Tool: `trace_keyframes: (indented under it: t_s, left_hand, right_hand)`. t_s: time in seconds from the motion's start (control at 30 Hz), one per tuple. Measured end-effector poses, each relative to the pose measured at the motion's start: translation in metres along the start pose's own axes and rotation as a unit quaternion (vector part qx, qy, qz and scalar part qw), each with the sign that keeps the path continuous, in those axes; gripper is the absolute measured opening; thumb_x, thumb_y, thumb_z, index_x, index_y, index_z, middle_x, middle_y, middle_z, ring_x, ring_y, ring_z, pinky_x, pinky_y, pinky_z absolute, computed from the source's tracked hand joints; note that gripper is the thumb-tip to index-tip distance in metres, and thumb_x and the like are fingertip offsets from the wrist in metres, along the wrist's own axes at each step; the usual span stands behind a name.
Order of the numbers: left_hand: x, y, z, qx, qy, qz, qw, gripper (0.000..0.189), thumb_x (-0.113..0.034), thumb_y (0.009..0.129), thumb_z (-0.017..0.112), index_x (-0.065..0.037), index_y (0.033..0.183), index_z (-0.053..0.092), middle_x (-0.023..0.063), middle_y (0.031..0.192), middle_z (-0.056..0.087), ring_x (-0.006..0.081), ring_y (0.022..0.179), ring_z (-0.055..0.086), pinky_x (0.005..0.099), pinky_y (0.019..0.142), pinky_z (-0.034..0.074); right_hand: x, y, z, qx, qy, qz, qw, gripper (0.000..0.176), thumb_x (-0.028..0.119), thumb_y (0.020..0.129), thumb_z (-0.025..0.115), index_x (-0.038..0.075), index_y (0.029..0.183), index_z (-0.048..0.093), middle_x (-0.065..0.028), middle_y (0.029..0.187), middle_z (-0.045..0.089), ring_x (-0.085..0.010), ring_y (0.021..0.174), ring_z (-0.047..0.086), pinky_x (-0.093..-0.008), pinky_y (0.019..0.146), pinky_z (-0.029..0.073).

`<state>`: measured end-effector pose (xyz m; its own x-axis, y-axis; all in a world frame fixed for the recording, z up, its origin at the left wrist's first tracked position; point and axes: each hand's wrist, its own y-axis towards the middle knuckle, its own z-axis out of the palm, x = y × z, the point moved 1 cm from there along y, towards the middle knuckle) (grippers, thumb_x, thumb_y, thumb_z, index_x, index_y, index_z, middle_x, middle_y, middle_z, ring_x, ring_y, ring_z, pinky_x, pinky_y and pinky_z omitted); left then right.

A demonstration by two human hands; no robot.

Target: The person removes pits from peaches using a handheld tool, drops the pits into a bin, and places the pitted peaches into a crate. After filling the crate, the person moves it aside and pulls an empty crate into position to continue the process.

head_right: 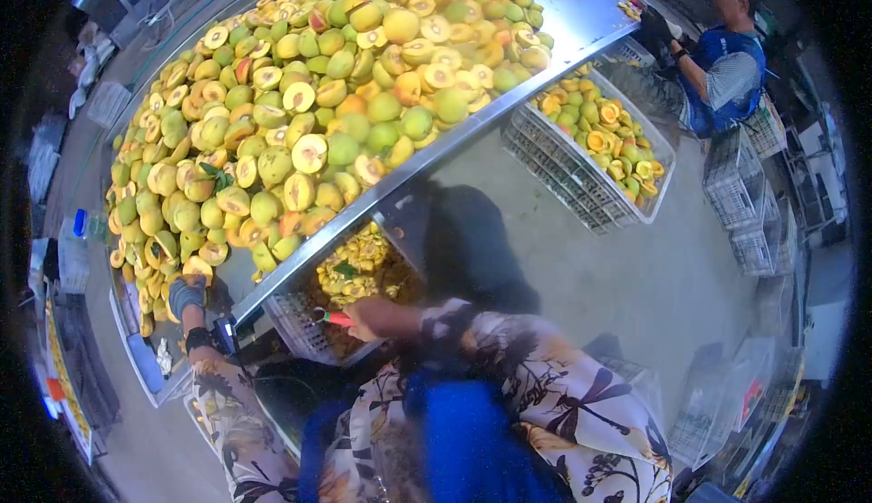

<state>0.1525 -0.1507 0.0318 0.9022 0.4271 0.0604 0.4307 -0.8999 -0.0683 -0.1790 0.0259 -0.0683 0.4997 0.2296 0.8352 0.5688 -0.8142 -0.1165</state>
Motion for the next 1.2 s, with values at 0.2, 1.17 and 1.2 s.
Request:
trace_keyframes:
  t_s: [0.2, 1.17, 1.2]
  left_hand:
    - [0.013, -0.01, 0.034, -0.214, -0.134, 0.169, 0.953, 0.034, -0.021, 0.063, 0.067, 0.0, 0.087, 0.056, 0.0212, 0.089, 0.057, 0.0376, 0.086, 0.053, 0.0422, 0.076, 0.043]
    - [-0.051, -0.214, -0.004, 0.033, -0.918, -0.073, 0.389, 0.032, -0.028, 0.083, 0.054, -0.005, 0.105, 0.052, 0.0109, 0.097, 0.057, 0.0213, 0.086, 0.056, 0.0331, 0.075, 0.049]
    - [-0.053, -0.215, -0.002, 0.028, -0.915, -0.061, 0.397, 0.031, -0.027, 0.083, 0.055, -0.005, 0.104, 0.053, 0.0101, 0.096, 0.057, 0.0204, 0.085, 0.056, 0.0325, 0.074, 0.049]
  right_hand:
    - [0.011, 0.014, -0.003, -0.109, -0.062, -0.01, 0.992, 0.024, 0.028, 0.08, 0.056, 0.007, 0.091, 0.054, -0.0152, 0.071, 0.057, -0.0317, 0.062, 0.057, -0.037, 0.053, 0.046]
    - [0.133, 0.02, -0.025, -0.043, 0.027, 0.04, 0.998, 0.033, 0.024, 0.077, 0.06, 0.002, 0.096, 0.045, -0.0227, 0.073, 0.056, -0.0416, 0.071, 0.055, -0.0433, 0.061, 0.044]
    - [0.13, 0.02, -0.024, -0.04, 0.023, 0.035, 0.998, 0.031, 0.024, 0.077, 0.06, 0.002, 0.094, 0.045, -0.023, 0.071, 0.055, -0.042, 0.071, 0.054, -0.0438, 0.061, 0.043]
